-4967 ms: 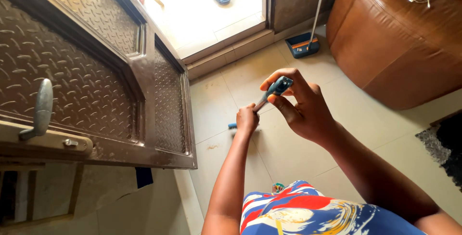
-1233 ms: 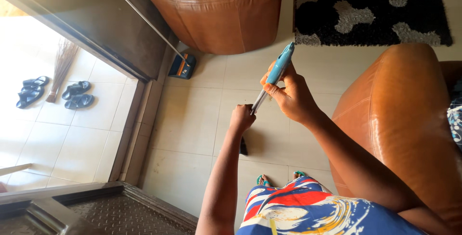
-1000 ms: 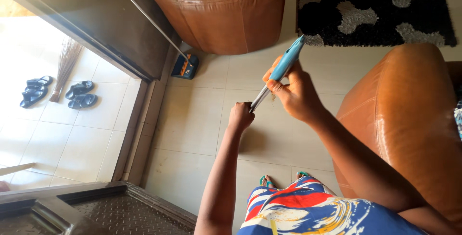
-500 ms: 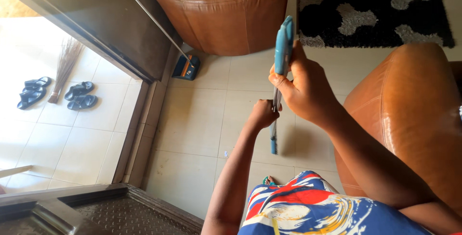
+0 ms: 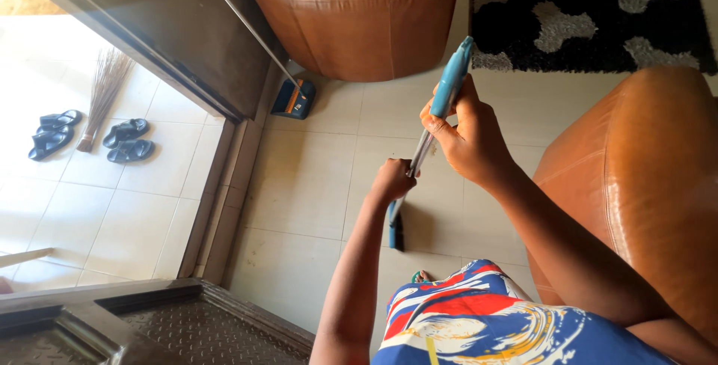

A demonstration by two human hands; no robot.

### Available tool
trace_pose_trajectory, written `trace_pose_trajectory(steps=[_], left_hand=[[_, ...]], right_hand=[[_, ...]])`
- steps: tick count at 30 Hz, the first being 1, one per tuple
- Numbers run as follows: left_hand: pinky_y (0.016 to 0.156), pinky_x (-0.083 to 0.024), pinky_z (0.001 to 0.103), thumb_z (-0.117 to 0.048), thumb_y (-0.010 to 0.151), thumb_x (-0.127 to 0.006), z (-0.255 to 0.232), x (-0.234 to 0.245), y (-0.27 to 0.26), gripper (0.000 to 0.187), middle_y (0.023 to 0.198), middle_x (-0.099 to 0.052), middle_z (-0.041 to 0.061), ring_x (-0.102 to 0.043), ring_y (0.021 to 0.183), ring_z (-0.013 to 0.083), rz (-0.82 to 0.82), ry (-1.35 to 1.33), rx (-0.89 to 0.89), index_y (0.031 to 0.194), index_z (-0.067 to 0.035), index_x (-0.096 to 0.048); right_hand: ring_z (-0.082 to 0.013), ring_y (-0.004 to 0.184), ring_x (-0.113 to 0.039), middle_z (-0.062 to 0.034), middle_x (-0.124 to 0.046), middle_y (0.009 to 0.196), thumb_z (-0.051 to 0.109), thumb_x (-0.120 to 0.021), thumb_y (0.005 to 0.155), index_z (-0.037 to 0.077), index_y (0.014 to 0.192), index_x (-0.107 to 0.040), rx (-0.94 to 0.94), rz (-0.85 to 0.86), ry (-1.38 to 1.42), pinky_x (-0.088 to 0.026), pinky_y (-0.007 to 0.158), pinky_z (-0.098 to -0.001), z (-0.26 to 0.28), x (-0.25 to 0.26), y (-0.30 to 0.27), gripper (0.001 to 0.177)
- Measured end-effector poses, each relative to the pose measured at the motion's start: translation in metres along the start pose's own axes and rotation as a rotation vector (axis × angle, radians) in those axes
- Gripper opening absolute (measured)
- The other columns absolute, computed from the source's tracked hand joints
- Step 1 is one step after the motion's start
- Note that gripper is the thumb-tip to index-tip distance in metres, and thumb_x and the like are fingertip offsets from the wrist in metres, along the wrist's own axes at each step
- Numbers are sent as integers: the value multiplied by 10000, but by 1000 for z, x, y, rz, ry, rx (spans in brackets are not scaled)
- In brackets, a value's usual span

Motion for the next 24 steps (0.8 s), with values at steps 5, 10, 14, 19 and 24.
trace_pose_trajectory(steps=[5,10,14,19,24], left_hand=[[720,-566,462,-69,767,-637,22,17,2,207,801,-732,145,-708,756,355,-43,46,24,920,-135,-760],[702,-556,476,-44,770,-628,42,24,9,220,802,-722,148,-697,744,370,-117,92,18,918,-141,-759],[694,-540,500,-16,788,-598,38,31,13,206,802,-716,157,-680,745,393,-192,113,19,899,-120,-737],[712,-534,513,-9,789,-591,6,38,22,213,805,-715,183,-674,759,411,-178,120,4,906,-113,-735],[738,-565,492,-47,775,-611,-32,22,43,224,846,-732,184,-707,782,395,-97,39,29,932,-134,-746]], right_hand=[[-170,921,-718,-81,-703,992,73,-631,1005,12,1196,-472,-51,-9,80,-623,746,-317,-14,-13,-2,257],[-168,974,-688,-104,-693,1034,50,-630,1022,-3,1210,-467,-29,-45,134,-629,773,-318,-31,-21,-5,255],[-156,932,-625,-100,-645,1058,18,-617,1035,-10,1205,-466,-33,-54,265,-592,741,-321,-38,-16,-1,229],[-152,902,-622,-97,-579,1120,15,-627,1037,-11,1190,-488,-15,-57,263,-591,739,-320,-21,11,18,208],[-153,911,-706,-57,-703,984,78,-670,1042,-3,1220,-455,73,-54,72,-594,787,-307,2,46,42,290]])
Point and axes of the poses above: each hand's wrist, its own y-axis towards the middle knuckle, its own x-axis out of the back of the hand, z = x × y, the point moved 8 cm from there along y, towards the middle knuckle
